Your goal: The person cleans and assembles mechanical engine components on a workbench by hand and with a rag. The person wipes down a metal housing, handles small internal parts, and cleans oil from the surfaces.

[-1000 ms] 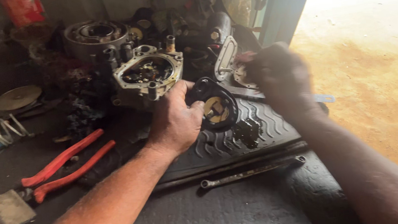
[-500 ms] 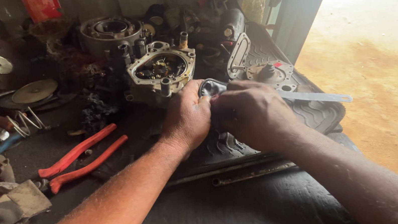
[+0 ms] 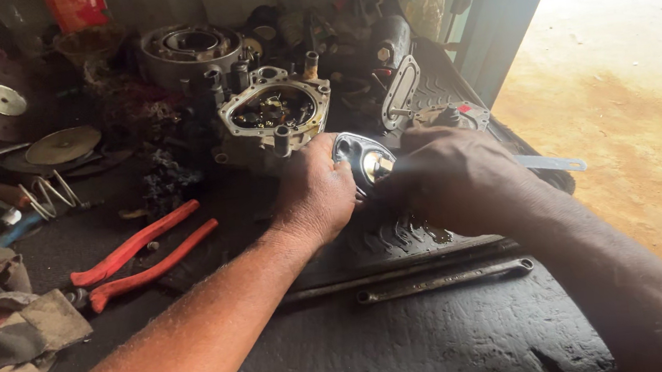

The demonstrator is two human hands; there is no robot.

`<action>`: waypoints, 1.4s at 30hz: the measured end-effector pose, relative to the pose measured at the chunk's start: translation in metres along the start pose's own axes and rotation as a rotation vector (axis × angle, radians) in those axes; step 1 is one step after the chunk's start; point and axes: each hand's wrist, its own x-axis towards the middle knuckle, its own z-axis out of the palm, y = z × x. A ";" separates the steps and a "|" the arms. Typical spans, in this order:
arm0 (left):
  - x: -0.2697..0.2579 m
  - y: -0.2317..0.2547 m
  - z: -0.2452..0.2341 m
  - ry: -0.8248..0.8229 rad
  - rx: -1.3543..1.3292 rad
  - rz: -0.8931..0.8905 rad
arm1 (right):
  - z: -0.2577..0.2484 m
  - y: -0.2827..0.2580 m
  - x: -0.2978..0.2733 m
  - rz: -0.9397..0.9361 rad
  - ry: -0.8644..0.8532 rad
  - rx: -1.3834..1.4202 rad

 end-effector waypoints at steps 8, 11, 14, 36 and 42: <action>0.001 -0.005 0.000 0.024 0.066 0.148 | 0.008 0.013 0.002 0.397 0.113 0.814; -0.001 -0.003 -0.001 -0.048 0.071 0.141 | 0.016 0.003 0.006 0.276 0.069 0.585; -0.001 0.000 -0.001 0.014 -0.036 0.175 | 0.017 0.001 0.005 0.269 0.050 0.604; -0.009 0.012 -0.010 -0.092 0.164 0.086 | 0.006 0.031 0.002 0.234 -0.045 0.162; -0.010 0.019 -0.015 -0.243 0.298 -0.022 | 0.002 0.006 0.008 0.675 -0.291 0.172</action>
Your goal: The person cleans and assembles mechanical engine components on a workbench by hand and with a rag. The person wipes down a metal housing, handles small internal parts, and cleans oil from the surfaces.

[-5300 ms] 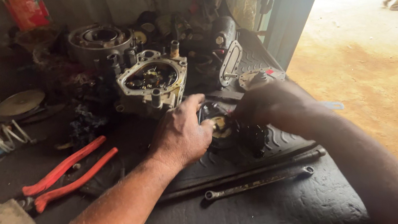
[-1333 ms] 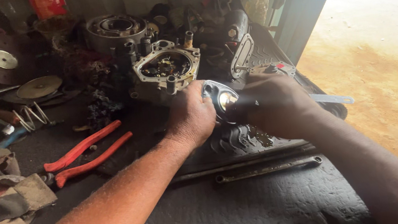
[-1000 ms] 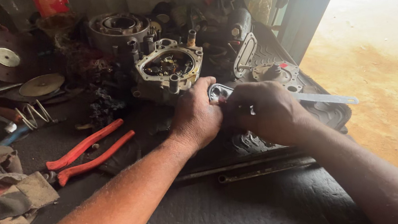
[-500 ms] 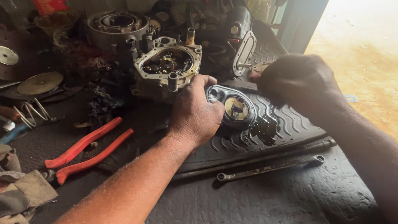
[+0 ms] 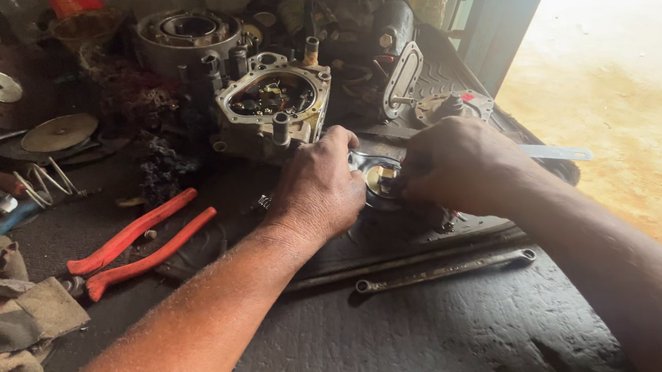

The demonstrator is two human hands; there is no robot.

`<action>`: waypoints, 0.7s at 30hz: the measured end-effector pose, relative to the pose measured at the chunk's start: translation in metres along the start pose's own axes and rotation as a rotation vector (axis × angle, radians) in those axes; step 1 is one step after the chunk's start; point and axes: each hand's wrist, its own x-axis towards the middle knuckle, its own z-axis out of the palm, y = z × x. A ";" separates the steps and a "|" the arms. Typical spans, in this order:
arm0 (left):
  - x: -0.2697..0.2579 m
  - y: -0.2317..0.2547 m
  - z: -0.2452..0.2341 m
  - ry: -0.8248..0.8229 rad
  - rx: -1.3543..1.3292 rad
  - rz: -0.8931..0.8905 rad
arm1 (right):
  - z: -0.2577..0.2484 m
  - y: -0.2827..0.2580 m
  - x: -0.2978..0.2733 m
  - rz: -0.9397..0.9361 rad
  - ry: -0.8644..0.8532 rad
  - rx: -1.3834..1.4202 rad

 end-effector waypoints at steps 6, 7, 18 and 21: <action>-0.003 0.000 -0.004 0.034 0.064 0.036 | -0.006 -0.003 0.008 0.191 0.174 -0.191; -0.004 0.000 -0.003 0.072 0.059 0.096 | -0.007 0.000 0.008 0.187 0.169 -0.195; -0.005 0.010 -0.016 0.029 0.209 0.065 | 0.007 0.001 -0.002 -0.258 0.083 -0.094; -0.006 0.007 -0.020 0.121 0.207 0.168 | 0.000 -0.001 0.002 -0.159 0.188 -0.410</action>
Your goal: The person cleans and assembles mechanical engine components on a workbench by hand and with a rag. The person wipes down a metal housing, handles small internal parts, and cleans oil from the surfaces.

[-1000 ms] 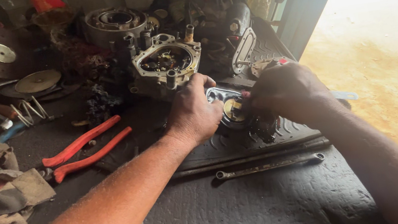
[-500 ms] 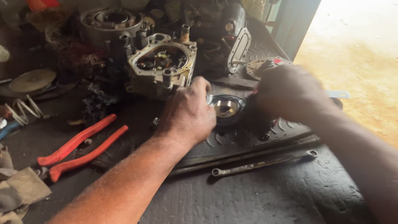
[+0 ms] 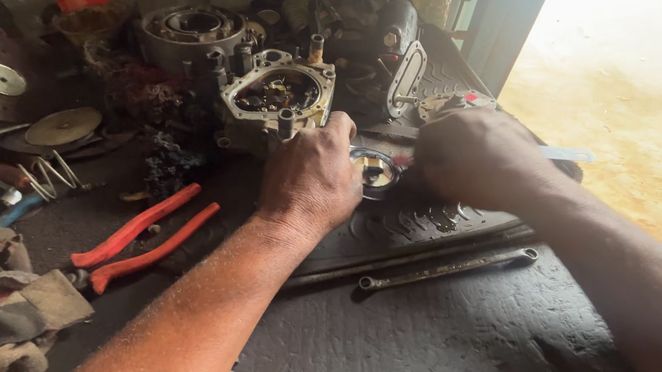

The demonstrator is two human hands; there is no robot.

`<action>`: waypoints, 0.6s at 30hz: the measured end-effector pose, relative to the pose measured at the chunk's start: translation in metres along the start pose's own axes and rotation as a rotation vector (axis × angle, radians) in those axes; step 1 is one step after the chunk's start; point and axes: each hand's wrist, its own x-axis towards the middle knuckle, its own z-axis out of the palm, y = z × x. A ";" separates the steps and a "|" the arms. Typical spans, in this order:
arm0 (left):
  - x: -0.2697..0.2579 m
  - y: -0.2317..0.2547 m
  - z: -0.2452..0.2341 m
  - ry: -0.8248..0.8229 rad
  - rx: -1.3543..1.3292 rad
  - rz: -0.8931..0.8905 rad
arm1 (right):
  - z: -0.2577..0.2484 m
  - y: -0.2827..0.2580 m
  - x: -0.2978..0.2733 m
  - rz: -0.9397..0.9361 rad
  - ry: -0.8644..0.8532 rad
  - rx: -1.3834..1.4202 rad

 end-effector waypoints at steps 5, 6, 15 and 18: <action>-0.001 0.000 -0.001 0.055 0.025 0.057 | -0.009 0.017 -0.004 0.283 -0.062 0.255; -0.001 0.000 -0.003 0.051 0.029 0.054 | -0.008 0.020 -0.006 0.373 -0.028 0.520; 0.000 0.006 -0.010 -0.051 0.109 -0.008 | 0.013 0.016 0.000 0.000 0.107 0.220; -0.001 0.004 -0.009 -0.006 0.094 0.030 | 0.012 0.016 -0.003 -0.102 0.299 0.227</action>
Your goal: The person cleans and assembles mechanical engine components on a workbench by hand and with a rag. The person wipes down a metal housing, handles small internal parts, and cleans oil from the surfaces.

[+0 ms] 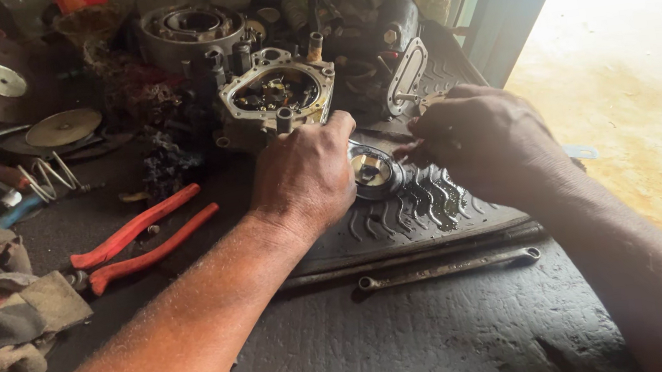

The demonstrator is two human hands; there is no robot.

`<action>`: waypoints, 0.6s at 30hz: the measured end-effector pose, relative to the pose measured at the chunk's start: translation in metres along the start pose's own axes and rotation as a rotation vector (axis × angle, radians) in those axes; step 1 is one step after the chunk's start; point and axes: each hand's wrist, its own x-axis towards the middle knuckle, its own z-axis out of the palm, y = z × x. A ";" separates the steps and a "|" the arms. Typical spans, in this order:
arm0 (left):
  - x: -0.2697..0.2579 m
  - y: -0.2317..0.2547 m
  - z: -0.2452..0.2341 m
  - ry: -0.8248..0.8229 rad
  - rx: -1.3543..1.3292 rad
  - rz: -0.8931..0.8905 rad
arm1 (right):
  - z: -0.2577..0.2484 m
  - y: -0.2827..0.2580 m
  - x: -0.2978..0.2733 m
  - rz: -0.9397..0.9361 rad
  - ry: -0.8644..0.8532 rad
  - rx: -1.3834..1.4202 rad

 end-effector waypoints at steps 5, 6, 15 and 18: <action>-0.001 -0.004 0.005 0.086 -0.046 0.074 | 0.003 -0.003 0.000 0.003 -0.126 0.113; -0.001 -0.004 0.007 0.086 -0.047 0.071 | 0.004 -0.006 0.000 0.030 -0.113 0.196; -0.003 0.000 0.009 0.022 -0.112 0.057 | 0.013 -0.013 0.002 0.038 -0.214 0.076; -0.004 0.002 0.007 -0.082 -0.065 0.025 | 0.019 -0.007 0.005 -0.079 -0.176 0.103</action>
